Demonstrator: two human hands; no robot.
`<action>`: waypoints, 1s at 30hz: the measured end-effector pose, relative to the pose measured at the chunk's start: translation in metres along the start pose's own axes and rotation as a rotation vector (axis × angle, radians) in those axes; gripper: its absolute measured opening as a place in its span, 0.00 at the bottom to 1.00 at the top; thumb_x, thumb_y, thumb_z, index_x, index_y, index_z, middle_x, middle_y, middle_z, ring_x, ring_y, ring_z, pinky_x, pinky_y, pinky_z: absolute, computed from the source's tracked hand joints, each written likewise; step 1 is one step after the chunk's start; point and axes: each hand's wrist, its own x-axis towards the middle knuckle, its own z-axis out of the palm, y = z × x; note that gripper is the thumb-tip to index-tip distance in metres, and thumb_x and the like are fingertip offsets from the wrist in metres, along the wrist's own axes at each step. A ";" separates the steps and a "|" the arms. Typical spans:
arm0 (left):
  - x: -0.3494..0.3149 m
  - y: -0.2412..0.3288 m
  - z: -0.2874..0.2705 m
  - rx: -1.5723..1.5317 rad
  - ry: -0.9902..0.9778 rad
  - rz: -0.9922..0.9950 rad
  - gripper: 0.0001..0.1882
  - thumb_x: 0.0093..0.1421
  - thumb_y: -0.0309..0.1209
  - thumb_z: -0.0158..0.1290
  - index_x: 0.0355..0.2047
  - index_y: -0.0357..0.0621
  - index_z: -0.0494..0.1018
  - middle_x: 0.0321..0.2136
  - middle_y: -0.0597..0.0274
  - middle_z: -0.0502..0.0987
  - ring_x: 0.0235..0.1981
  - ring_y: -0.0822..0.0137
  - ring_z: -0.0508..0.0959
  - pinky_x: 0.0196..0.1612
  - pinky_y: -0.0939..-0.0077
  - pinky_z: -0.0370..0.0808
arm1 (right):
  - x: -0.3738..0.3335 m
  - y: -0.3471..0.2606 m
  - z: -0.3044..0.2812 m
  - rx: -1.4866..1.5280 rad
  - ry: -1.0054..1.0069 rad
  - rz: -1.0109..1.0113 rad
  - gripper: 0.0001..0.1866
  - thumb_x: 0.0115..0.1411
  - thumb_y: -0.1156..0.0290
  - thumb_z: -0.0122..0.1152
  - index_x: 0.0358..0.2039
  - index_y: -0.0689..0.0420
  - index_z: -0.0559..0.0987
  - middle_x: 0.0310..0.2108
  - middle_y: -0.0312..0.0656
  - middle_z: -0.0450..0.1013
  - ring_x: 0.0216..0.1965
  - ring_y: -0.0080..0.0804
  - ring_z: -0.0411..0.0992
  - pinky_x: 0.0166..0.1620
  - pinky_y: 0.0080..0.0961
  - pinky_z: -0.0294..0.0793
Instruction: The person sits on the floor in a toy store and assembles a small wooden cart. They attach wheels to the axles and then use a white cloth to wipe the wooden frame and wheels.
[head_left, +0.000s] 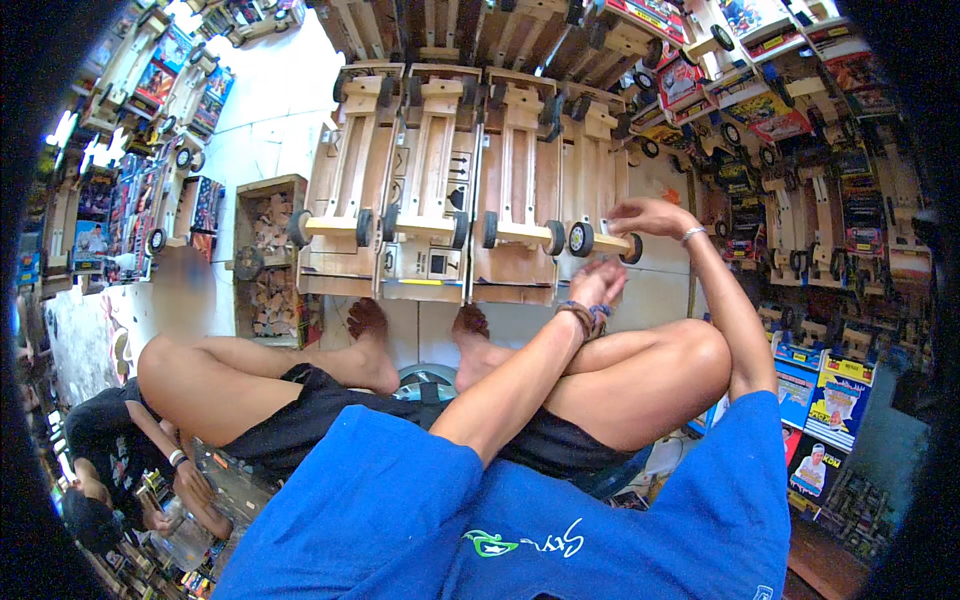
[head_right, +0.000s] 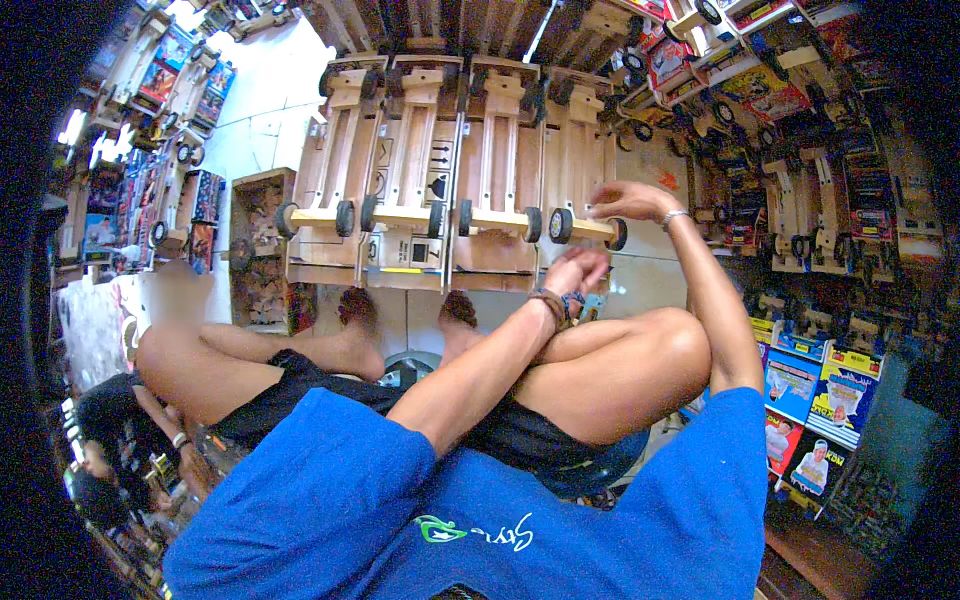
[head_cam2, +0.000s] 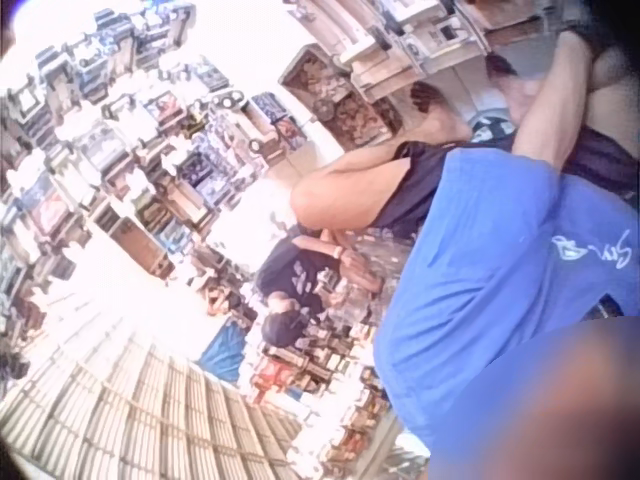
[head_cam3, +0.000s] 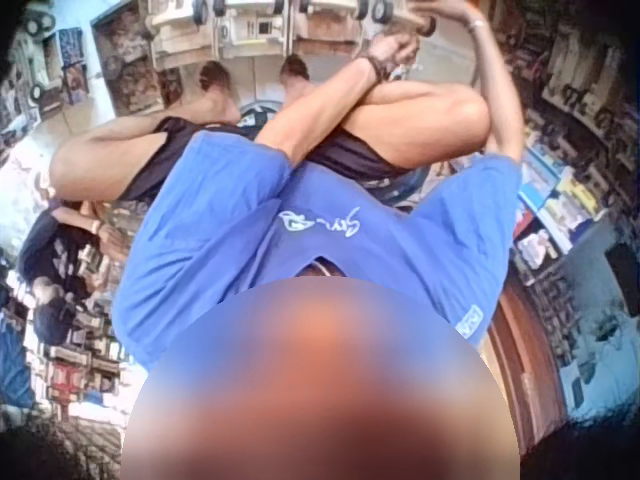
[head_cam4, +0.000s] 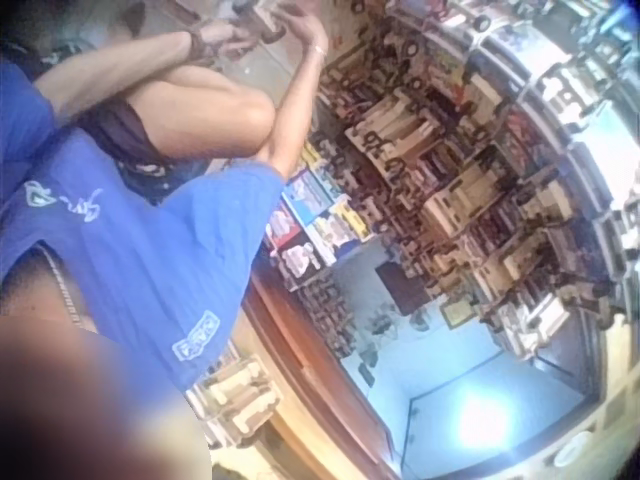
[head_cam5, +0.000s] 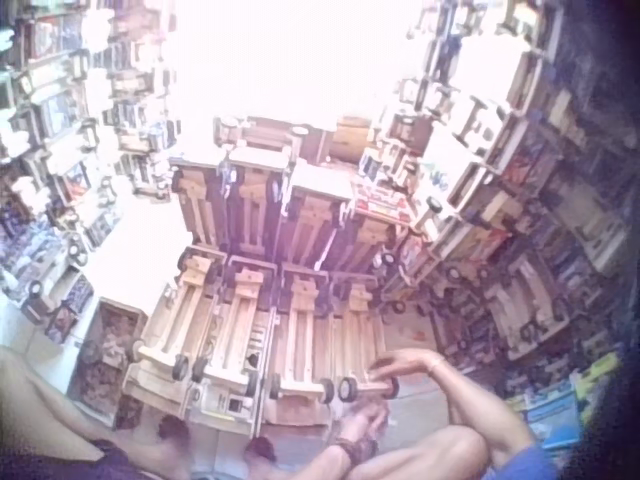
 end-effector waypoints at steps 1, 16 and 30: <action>-0.012 0.003 -0.002 0.090 -0.056 -0.059 0.20 0.61 0.19 0.52 0.52 0.37 0.61 0.48 0.51 0.74 0.44 0.59 0.78 0.49 0.68 0.80 | -0.007 -0.001 -0.003 0.054 0.065 0.054 0.32 0.52 0.43 0.66 0.46 0.58 0.78 0.45 0.43 0.77 0.49 0.33 0.73 0.51 0.28 0.71; -0.260 0.290 -0.100 2.220 -0.441 0.282 0.29 0.62 0.50 0.53 0.51 0.36 0.70 0.43 0.43 0.77 0.48 0.47 0.77 0.51 0.59 0.73 | -0.018 -0.237 0.054 -0.155 0.031 -0.523 0.18 0.61 0.54 0.60 0.41 0.55 0.78 0.35 0.47 0.79 0.38 0.38 0.77 0.42 0.33 0.75; -0.434 0.578 -0.169 1.548 1.055 1.537 0.17 0.60 0.41 0.57 0.48 0.50 0.73 0.45 0.48 0.74 0.53 0.54 0.71 0.54 0.55 0.70 | 0.012 -0.371 0.180 -0.621 -0.304 -0.784 0.23 0.60 0.48 0.58 0.43 0.55 0.76 0.31 0.54 0.77 0.35 0.55 0.76 0.38 0.47 0.74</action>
